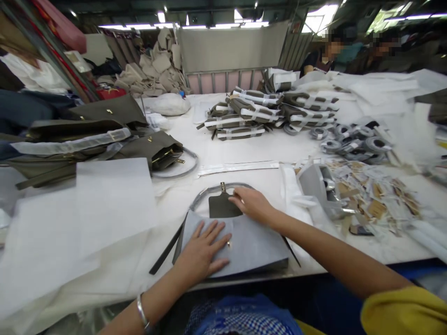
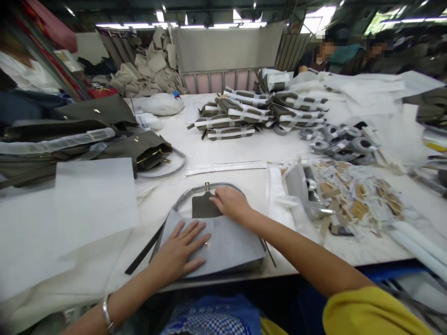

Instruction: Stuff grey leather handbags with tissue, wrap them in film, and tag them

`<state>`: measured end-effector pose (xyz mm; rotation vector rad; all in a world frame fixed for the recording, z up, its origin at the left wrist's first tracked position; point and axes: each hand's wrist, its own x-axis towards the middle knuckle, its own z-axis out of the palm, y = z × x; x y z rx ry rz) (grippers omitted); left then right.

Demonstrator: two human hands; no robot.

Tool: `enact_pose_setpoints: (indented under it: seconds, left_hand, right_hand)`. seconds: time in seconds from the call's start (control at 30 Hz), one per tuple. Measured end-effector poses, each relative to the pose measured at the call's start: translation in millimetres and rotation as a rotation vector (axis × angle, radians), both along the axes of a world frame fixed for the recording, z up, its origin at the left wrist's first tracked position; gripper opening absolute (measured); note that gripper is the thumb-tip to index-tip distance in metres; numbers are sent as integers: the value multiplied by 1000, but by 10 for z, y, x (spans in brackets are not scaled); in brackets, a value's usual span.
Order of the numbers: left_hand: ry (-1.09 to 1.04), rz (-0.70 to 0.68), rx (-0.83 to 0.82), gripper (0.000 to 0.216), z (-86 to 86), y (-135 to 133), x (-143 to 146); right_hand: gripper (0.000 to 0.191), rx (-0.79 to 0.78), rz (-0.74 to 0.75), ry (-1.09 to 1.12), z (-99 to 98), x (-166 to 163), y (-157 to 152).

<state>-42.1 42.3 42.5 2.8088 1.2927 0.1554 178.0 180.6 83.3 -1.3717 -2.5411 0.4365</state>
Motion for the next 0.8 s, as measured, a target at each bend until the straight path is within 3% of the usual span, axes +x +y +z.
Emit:
enact_pose_setpoints:
  seconds: [0.17,0.23,0.33,0.4,0.53,0.67,0.8]
  left_hand:
    - [-7,16,-52,60,59,-26,16]
    - [-20,12,-51,59,65,-33,15]
    - [-48,3,-42,59,55,-35,11]
    - [-64,4,-46,59,50,-35,11]
    - [-105,18,-47,56,72,-50,18]
    - [-143,13,-40,47,121,-87,32]
    - [-152,17,-45,43,148,-113,51]
  right_hand:
    - [27,-169,-77,148,-15,-320,323]
    - [32,-178,-76,184,-11,-343,307]
    - [54,-158,-61,324,24,-239,99]
    - [56,-139,22,459,50,-117,-119]
    - [28,-88,318,481,54,110,-561]
    - [40,-16,446,309,-45,230,-820]
    - [40,87,535,237,-246,268,-858]
